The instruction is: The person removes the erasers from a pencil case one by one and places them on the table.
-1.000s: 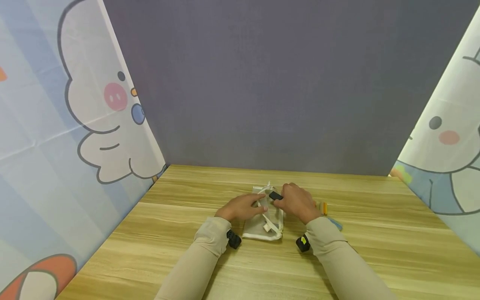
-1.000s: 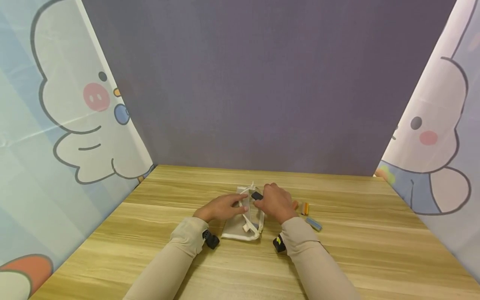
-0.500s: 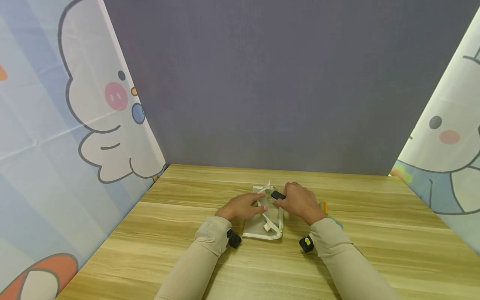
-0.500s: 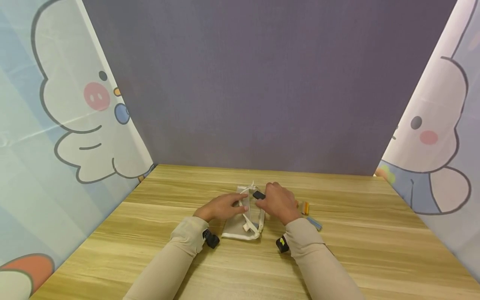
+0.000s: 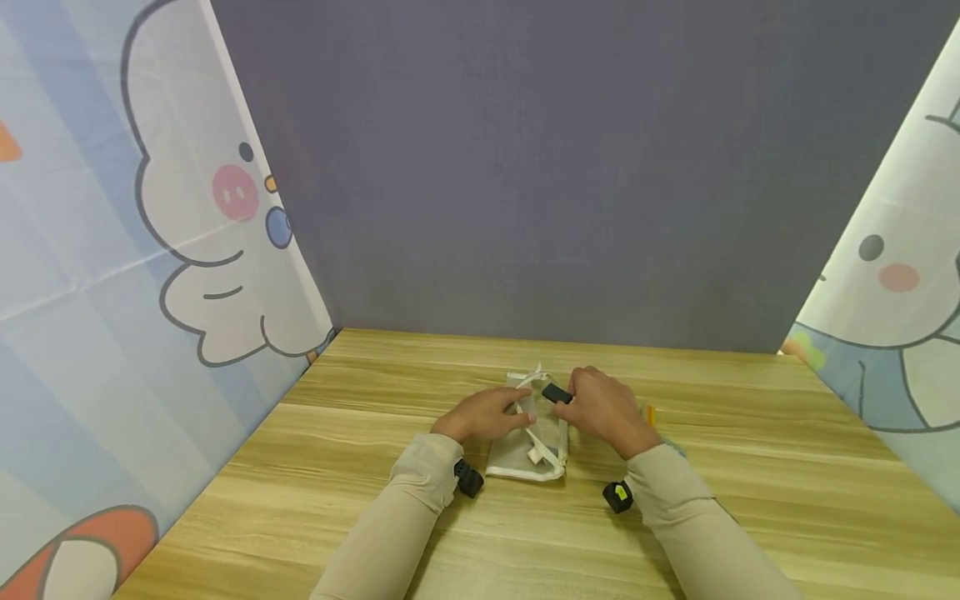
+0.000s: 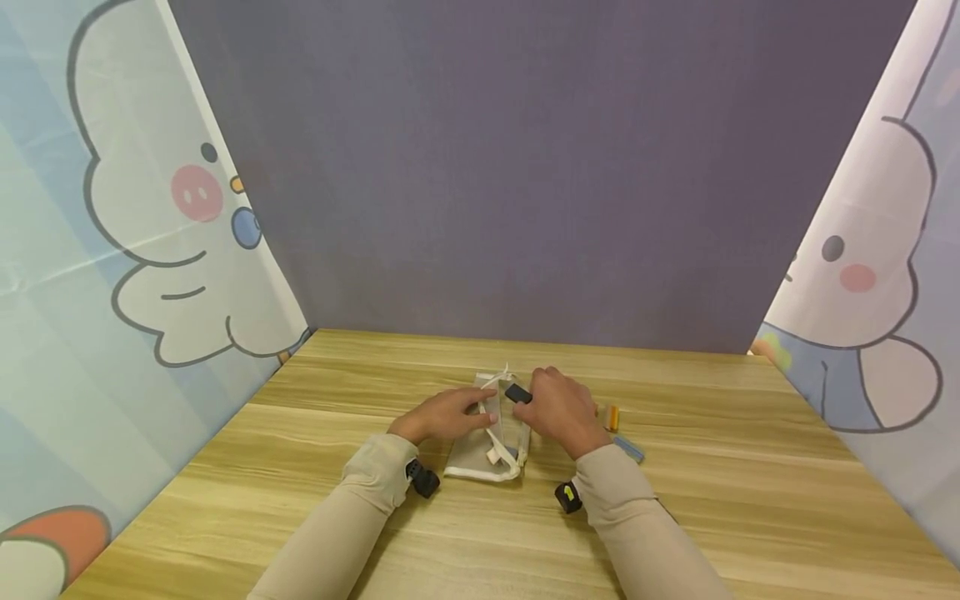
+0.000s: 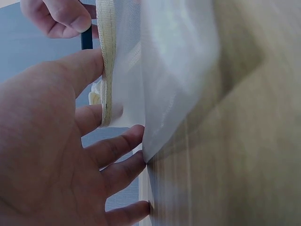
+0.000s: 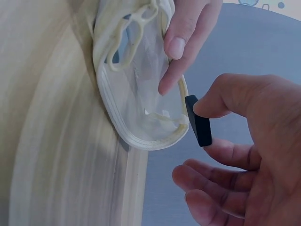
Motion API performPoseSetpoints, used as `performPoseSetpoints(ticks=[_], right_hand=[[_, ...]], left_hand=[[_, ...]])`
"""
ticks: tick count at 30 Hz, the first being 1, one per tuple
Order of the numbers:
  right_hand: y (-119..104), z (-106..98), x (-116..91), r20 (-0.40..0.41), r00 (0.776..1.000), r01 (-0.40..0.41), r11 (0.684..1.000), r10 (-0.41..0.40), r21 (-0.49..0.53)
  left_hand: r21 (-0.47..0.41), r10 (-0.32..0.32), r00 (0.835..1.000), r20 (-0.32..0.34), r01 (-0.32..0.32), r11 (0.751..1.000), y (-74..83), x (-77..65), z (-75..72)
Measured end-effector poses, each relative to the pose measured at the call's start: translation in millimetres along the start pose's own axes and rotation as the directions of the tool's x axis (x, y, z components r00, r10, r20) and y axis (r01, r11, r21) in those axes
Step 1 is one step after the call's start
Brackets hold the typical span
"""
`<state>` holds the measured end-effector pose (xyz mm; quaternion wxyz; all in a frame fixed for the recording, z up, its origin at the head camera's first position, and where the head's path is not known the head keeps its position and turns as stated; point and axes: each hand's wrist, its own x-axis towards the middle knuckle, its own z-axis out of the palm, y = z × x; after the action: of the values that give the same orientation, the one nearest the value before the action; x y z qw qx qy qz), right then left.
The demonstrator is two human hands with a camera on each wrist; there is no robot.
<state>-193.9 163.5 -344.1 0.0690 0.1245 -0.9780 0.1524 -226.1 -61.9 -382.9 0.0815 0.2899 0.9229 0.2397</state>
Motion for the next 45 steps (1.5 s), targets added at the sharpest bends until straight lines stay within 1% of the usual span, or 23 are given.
performPoseSetpoints(ticks=[11, 15, 28, 41, 45], right_hand=[[-3.2, -6.1, -6.6, -0.023, 1.000, 0.012, 1.000, -0.012, 0.007], [-2.2, -7.8, -10.5, -0.029, 0.999, 0.014, 1.000, -0.013, 0.008], [-2.0, -16.9, -19.3, -0.067, 0.997, 0.028, 0.999, -0.026, 0.022], [-1.9, -19.3, -33.6, -0.062, 0.997, 0.040, 0.999, -0.039, 0.013], [-1.0, -21.3, -37.9, -0.079, 0.996, 0.053, 0.998, -0.051, 0.020]], left_hand=[[-0.006, -0.012, 1.000, 0.000, 0.012, 1.000, -0.8, -0.8, 0.3], [-0.021, -0.015, 1.000, 0.004, 0.015, 1.000, 0.2, -1.6, -0.9], [-0.010, 0.002, 1.000, -0.003, -0.002, 1.000, -2.8, 0.5, -4.9], [-0.022, -0.010, 1.000, -0.006, 0.009, 1.000, -2.2, -2.6, 0.0], [-0.028, -0.009, 1.000, -0.008, 0.009, 1.000, -1.6, -2.6, 0.7]])
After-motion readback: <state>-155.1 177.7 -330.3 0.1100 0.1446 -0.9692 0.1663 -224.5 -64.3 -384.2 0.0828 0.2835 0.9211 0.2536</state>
